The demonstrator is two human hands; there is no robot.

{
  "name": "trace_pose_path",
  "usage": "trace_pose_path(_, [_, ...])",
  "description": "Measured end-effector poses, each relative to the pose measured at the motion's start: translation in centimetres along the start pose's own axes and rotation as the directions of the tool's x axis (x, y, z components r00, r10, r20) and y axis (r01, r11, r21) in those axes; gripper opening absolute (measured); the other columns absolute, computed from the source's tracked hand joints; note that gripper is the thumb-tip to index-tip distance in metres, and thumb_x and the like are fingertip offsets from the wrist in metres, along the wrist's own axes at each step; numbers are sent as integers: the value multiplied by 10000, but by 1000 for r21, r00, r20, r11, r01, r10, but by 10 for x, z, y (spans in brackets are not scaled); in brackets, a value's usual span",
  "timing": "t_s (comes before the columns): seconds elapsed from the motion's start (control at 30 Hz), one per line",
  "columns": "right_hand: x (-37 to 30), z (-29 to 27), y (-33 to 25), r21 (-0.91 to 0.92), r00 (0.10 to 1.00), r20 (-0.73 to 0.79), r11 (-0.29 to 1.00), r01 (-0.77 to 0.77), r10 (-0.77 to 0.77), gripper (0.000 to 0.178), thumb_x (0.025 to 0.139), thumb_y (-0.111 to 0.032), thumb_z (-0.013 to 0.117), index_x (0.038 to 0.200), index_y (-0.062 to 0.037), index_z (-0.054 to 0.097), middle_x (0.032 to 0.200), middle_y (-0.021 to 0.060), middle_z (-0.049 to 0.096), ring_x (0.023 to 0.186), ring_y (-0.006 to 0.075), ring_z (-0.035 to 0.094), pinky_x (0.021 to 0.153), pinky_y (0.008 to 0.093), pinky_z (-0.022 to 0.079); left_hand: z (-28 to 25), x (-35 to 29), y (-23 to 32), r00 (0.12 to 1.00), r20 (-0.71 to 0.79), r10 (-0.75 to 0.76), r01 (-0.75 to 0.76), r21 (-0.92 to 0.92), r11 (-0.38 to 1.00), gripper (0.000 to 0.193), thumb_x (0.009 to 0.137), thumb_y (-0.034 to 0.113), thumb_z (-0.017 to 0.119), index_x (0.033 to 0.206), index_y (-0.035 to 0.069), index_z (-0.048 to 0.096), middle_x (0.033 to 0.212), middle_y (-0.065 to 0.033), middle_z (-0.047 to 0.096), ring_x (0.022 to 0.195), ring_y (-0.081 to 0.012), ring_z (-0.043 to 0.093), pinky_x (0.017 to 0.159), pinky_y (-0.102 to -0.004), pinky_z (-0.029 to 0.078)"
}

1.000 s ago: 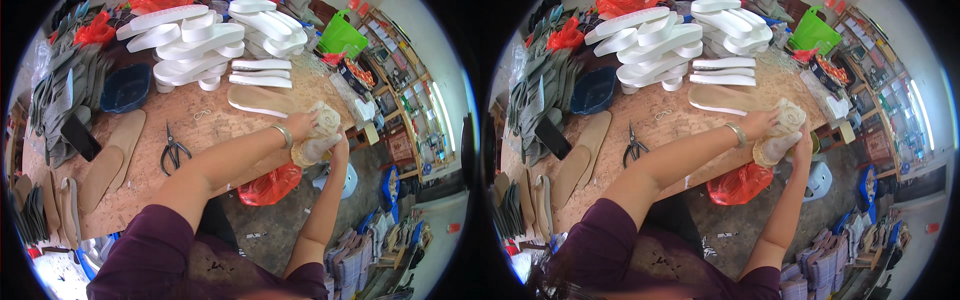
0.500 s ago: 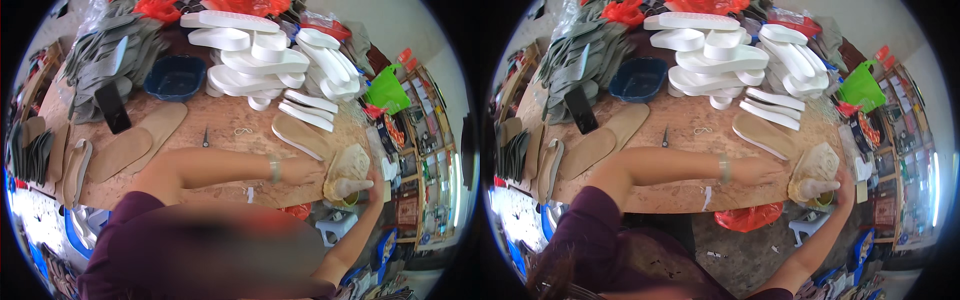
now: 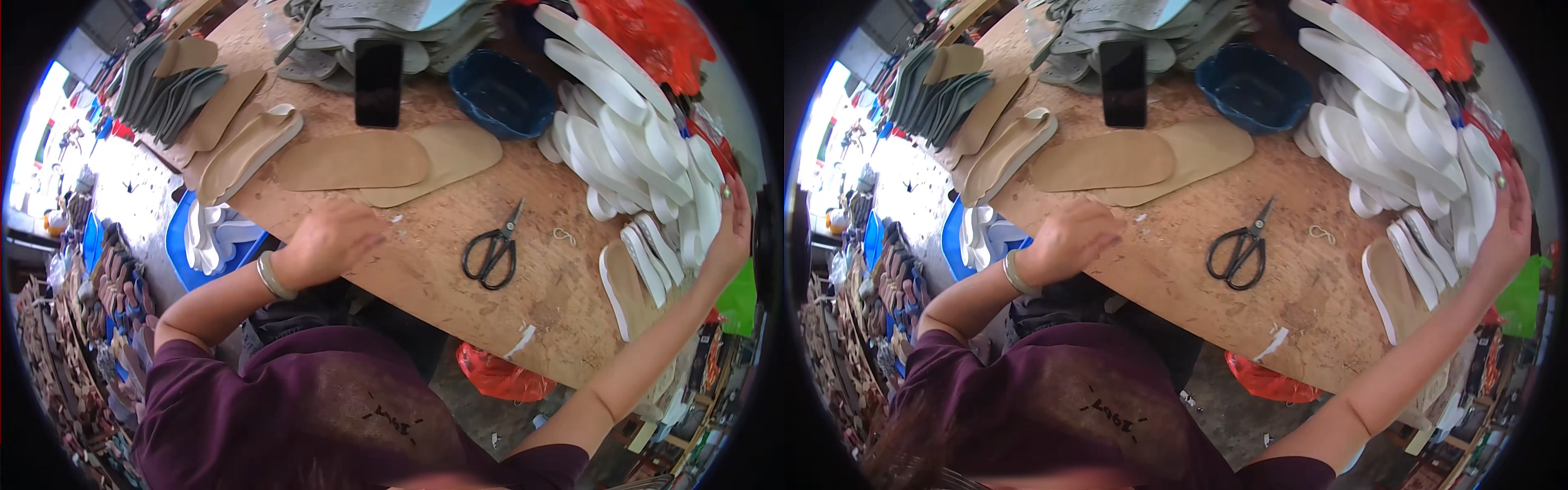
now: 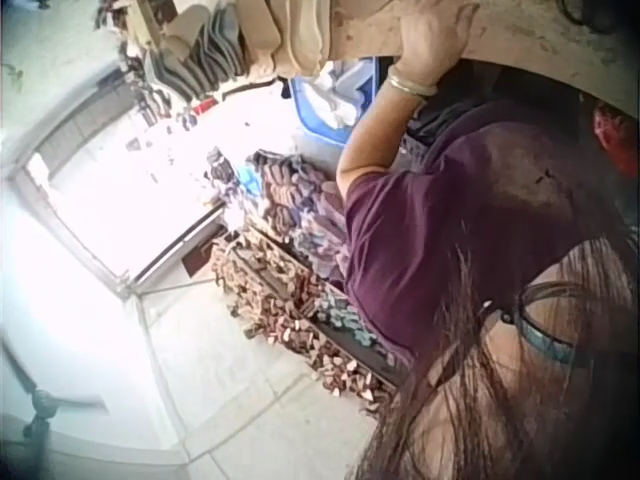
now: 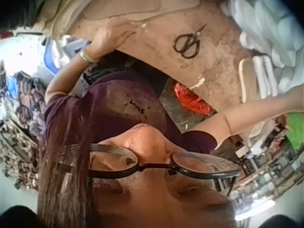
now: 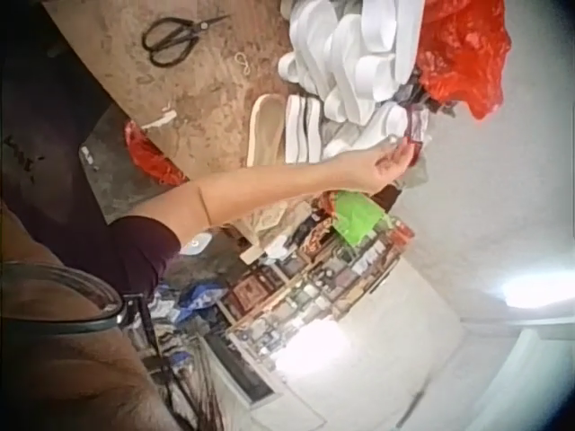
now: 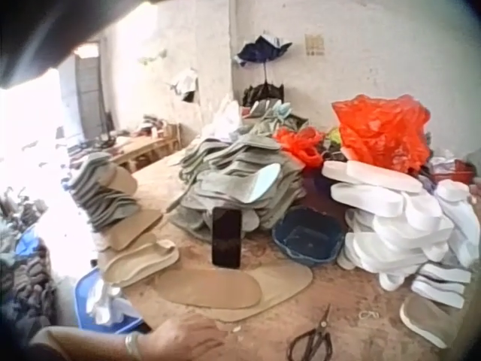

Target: Applying adhesive and preparing components for shoe assembly at a manufacturing station.

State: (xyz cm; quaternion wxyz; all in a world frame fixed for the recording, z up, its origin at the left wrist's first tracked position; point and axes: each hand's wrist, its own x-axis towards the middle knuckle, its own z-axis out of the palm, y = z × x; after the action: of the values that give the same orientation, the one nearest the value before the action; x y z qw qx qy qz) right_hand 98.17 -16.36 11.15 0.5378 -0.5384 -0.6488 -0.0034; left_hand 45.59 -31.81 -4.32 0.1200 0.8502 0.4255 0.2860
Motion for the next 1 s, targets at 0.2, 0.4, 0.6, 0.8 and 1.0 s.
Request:
trace_pose_path(0.2, [-120,182,-138,174,831,556,980,-100,-14,196,919,-147,670,1095,-72,714,938,25,720,819,93,642,746,250,505,4,-13,-57,974,-177,-143,180,212,960,217,830,154,705,1018,46,692,1048,-92,649,964,-287,605,822,-381,496])
trace_pose_path(0.4, [-211,251,-144,199,611,768,837,-509,189,205,915,-98,641,1089,0,685,841,89,705,745,117,664,679,253,510,31,31,-68,995,-83,-51,70,244,967,206,833,198,687,993,69,679,1037,-83,634,1025,-270,583,850,-378,493])
trace_pose_path(0.6, [-261,232,-155,110,542,733,716,-690,410,210,894,-79,648,1081,12,679,928,112,708,842,188,684,746,297,523,50,43,-76,972,-230,-40,76,150,986,108,841,133,658,924,65,646,934,-84,642,845,-261,636,683,-372,526])
trace_pose_path(0.8, [-317,195,-151,-441,872,486,879,179,66,298,898,-46,589,1194,-30,624,1325,189,552,1241,366,508,1038,418,416,13,11,-39,901,-246,-357,186,-526,830,141,878,63,628,1007,11,647,833,-122,654,704,-277,638,667,-357,525])
trace_pose_path(1.0, [-304,164,-82,-660,942,331,728,186,59,356,856,-24,578,1207,-59,625,1332,173,550,1241,373,502,1002,473,413,21,-8,-33,800,108,-591,371,-863,344,165,973,134,598,1067,2,627,795,27,589,659,-44,509,580,-214,428])
